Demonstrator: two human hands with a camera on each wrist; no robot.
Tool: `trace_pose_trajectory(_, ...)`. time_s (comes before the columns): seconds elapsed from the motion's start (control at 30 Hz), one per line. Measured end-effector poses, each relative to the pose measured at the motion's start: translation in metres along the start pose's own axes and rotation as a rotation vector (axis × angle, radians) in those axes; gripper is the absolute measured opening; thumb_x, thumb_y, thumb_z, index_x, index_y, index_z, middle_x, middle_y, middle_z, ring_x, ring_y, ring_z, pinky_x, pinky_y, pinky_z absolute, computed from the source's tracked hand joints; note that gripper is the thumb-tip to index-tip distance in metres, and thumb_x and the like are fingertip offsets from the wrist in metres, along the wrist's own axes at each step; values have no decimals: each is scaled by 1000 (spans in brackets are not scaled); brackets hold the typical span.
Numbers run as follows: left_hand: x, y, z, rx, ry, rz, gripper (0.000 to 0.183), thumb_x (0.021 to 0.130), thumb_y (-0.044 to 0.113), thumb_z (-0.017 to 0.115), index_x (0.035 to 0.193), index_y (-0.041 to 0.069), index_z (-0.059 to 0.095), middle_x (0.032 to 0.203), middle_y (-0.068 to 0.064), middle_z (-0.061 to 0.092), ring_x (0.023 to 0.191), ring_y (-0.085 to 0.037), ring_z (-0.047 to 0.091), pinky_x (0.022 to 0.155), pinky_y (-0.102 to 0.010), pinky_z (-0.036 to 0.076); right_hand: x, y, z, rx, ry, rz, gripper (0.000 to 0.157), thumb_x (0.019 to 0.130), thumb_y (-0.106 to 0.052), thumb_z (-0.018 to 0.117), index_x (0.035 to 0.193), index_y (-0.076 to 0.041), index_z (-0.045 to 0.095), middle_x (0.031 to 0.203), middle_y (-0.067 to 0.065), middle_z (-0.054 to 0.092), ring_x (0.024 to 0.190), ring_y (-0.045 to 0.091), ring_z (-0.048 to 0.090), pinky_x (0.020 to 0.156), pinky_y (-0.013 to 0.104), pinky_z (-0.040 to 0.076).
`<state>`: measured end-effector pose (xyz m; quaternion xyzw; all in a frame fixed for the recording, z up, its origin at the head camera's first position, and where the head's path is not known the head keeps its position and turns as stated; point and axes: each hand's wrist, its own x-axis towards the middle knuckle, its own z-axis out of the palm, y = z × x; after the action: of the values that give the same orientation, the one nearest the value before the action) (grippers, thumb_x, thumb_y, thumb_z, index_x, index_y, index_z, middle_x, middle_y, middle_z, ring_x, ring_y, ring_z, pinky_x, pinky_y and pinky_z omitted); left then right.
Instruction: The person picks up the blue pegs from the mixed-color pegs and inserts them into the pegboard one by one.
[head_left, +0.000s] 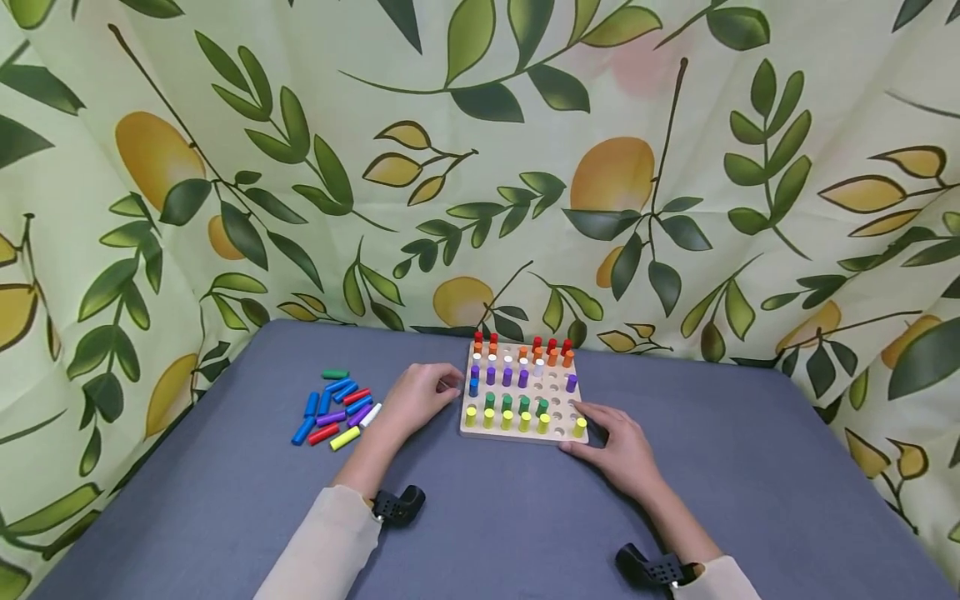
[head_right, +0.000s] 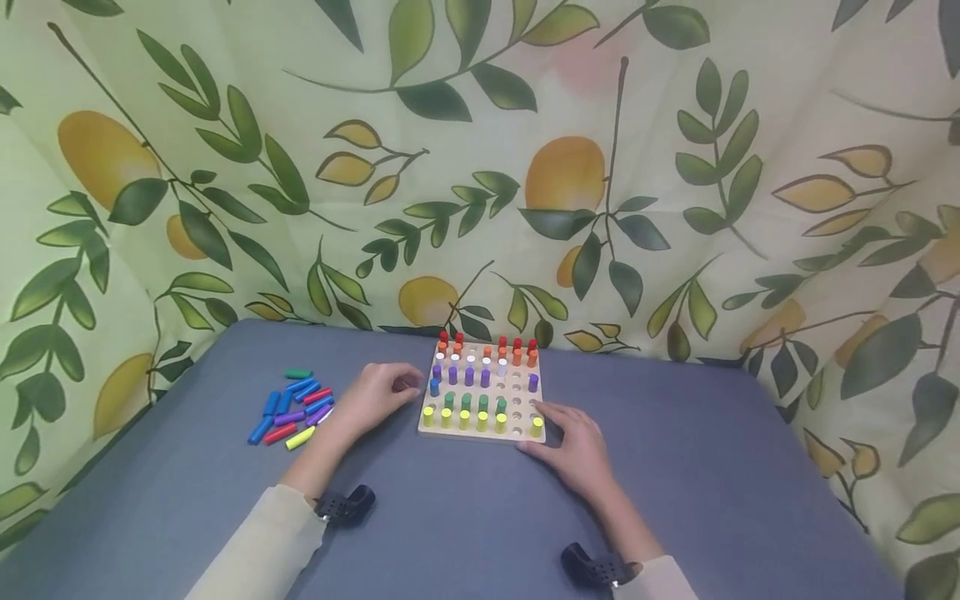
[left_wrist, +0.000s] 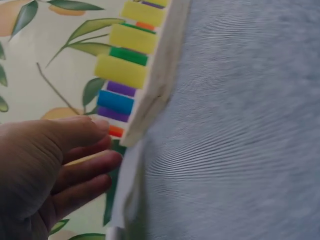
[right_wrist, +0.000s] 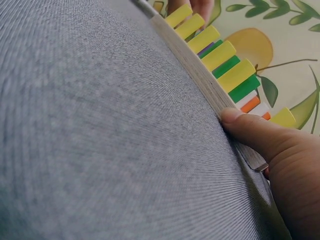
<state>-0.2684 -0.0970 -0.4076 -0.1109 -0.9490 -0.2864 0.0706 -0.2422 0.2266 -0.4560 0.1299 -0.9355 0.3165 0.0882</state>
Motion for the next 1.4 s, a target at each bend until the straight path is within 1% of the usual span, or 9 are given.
trace_pose_trajectory(0.17,-4,-8,-17,34,-17,-34,23,92,14,75,114,10,75,102,-4,77,91,-16,72,85,-38,60,1,1,4,3,-11,1,70,81,-46,83,140,-15,62,140,17,62,134,41,52,110,65,36)
trace_pose_trajectory(0.27,-7,-16,-33,41,-2,-56,25,92,14,74,116,7,74,105,-7,77,94,-20,73,85,-41,59,1,1,5,1,-2,-4,69,80,-45,83,139,-14,63,139,17,63,133,41,53,109,65,37)
trace_pose_trajectory(0.5,-18,-45,-67,32,52,-109,28,94,12,70,121,5,72,109,-12,76,100,-27,72,85,-44,58,2,0,4,-10,0,-4,70,80,-45,83,139,-14,62,140,17,63,133,40,53,109,65,37)
trace_pose_trajectory(0.6,-21,-57,-78,4,57,-133,29,94,12,69,122,3,71,109,-14,76,102,-29,71,87,-46,57,2,-1,4,-13,3,-4,70,80,-45,83,139,-14,62,139,17,63,133,40,53,109,65,37)
trace_pose_trajectory(0.77,-27,-73,-94,-18,52,-168,34,94,9,68,126,-2,67,117,-21,73,107,-36,70,93,-51,56,3,-2,2,-18,0,-6,70,81,-45,83,139,-13,62,139,18,63,133,41,53,109,65,37)
trace_pose_trajectory(0.93,-34,-91,-100,-27,44,-197,34,94,8,68,125,-5,66,121,-26,70,109,-40,69,94,-53,55,3,0,2,-14,-3,-5,70,81,-45,83,140,-12,62,140,18,62,133,41,53,109,66,36)
trace_pose_trajectory(1.07,-38,-101,-101,-43,44,-236,32,94,8,68,123,-5,66,119,-26,71,108,-40,68,95,-55,53,2,1,3,-14,-7,0,72,81,-45,83,140,-12,61,141,18,61,133,41,52,109,65,36)
trace_pose_trajectory(1.23,-41,-108,-100,-56,30,-297,31,94,9,69,121,-5,67,115,-26,71,107,-40,67,95,-55,52,1,1,2,-8,-17,20,72,80,-44,83,141,-12,61,142,19,60,134,43,51,110,66,35)
trace_pose_trajectory(1.4,-40,-112,-97,-76,-1,-320,35,93,15,72,121,-5,67,115,-25,70,104,-38,66,92,-53,52,0,1,1,-7,-25,40,72,81,-44,83,141,-13,61,143,19,60,135,42,51,111,66,34)
